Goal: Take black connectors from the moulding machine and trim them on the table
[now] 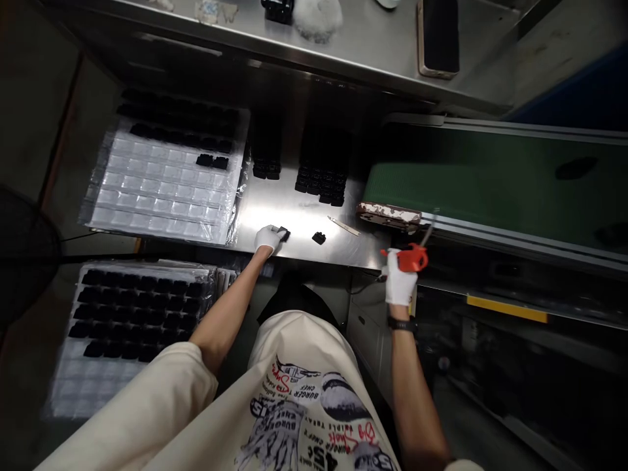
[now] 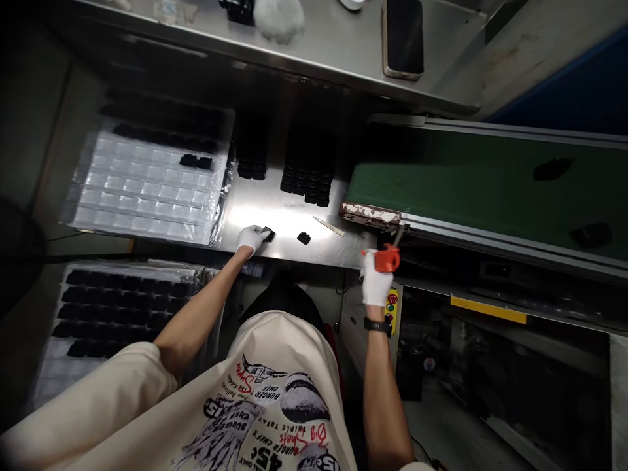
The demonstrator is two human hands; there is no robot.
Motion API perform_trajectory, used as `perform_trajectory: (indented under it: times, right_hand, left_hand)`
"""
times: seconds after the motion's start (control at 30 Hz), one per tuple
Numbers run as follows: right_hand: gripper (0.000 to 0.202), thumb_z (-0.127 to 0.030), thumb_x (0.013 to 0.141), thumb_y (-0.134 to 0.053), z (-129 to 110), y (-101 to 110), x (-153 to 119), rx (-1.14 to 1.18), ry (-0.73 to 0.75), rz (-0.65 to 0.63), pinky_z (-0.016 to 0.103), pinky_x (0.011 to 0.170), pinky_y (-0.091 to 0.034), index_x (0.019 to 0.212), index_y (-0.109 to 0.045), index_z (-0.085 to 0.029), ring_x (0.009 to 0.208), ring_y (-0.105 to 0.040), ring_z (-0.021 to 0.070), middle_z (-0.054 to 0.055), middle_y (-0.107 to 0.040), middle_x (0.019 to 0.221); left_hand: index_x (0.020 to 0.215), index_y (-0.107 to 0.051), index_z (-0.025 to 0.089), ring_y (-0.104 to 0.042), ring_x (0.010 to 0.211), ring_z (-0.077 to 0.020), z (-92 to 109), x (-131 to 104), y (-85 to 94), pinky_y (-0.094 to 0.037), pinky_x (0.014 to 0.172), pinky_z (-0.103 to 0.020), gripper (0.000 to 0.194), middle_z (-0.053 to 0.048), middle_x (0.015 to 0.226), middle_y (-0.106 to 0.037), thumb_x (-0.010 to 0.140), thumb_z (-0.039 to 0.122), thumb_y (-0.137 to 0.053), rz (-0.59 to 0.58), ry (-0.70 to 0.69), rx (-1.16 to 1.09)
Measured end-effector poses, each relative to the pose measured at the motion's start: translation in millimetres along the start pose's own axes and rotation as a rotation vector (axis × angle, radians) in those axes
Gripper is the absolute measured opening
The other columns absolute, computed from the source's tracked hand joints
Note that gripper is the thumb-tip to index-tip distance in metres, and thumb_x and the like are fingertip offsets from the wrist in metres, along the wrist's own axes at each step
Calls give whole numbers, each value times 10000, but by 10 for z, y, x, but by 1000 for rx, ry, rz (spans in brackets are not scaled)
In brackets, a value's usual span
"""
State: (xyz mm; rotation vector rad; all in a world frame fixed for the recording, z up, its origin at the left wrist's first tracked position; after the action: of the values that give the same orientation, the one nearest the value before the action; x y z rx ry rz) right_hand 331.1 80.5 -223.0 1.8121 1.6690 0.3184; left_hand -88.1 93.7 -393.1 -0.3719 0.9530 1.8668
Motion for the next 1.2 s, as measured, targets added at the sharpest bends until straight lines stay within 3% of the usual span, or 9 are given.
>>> perform_trajectory:
  times: [0.07, 0.1, 0.2, 0.3, 0.5, 0.7, 1.0, 1.2]
  right_hand:
    - [426, -588, 1023, -636, -29, -85, -551, 42, 45, -94, 359, 799, -567, 1163, -679, -188, 837, -693, 224, 108, -755, 1026]
    - [366, -550, 980, -715, -52, -181, -830, 24, 88, -227, 349, 855, -567, 1093, -698, -202, 906, -724, 231, 105, -770, 1063]
    - [200, -404, 1038, -655, -24, -508, -1530, -304, 97, -703, 313, 839, -518, 984, -714, -220, 946, -772, 243, 93, -801, 1023]
    - [220, -394, 1091, -591, 88, -642, -1822, -652, -28, -896, 310, 743, -455, 1085, -720, -216, 940, -803, 291, 118, -822, 1002]
    - [405, -553, 1109, -566, 147, -593, -1821, -779, -55, -889, 324, 767, -480, 1220, -746, -208, 1069, -816, 345, 167, -835, 1136]
    - [398, -480, 1117, -566, 144, -501, -1740, -819, -57, -811, 329, 847, -533, 1282, -768, -178, 1106, -813, 339, 190, -832, 1176]
    - [381, -400, 1098, -607, 188, -529, -1849, -830, -92, -841, 339, 877, -572, 1264, -823, -135, 1105, -812, 347, 226, -830, 1206]
    - [373, -362, 1117, -577, 221, -576, -1909, -852, -111, -848, 342, 908, -587, 1261, -838, -137, 1122, -809, 347, 224, -830, 1209]
  left_hand:
    - [976, -757, 179, -691, 817, -216, -174, -273, 11, -506, 740, -313, 341, -59, 809, -731, 838, 453, -905, -15, 51, -122]
    - [1040, -761, 169, -677, 762, -201, -290, -450, 12, -500, 688, -303, 406, -48, 774, -706, 866, 516, -879, -33, 82, -181]
    - [1121, -750, 181, -607, 634, -145, -679, -1020, -35, -432, 554, -258, 462, -17, 741, -652, 904, 575, -852, -117, 175, -329]
    - [1137, -722, 194, -581, 626, -104, -987, -1435, -139, -425, 536, -215, 333, -7, 842, -674, 980, 474, -808, -187, 237, -431]
    - [1146, -704, 158, -597, 664, -102, -1192, -1692, -238, -520, 594, -227, 246, -4, 927, -693, 1075, 393, -726, -172, 283, -509]
    - [1074, -714, 138, -552, 597, -85, -1265, -1832, -234, -499, 570, -215, 208, 37, 801, -641, 1050, 337, -772, -65, 257, -467]
    - [980, -729, 142, -544, 572, -94, -1456, -2012, -396, -500, 595, -242, 255, 50, 720, -629, 1041, 385, -779, -60, 184, -333]
    - [974, -739, 147, -575, 604, -105, -1583, -2083, -349, -523, 642, -259, 254, 35, 751, -669, 1020, 391, -796, -38, 145, -250]
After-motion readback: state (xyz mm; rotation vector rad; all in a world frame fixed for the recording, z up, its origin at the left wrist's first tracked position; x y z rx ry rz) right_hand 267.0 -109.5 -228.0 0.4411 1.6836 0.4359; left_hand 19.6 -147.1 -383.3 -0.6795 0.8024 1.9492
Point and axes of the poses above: each hand's wrist, its own x-axis towards the middle knuckle, its own y-axis out of the back of the hand, z = x × y, the point moved 4 cm from there along x, towards the middle knuckle
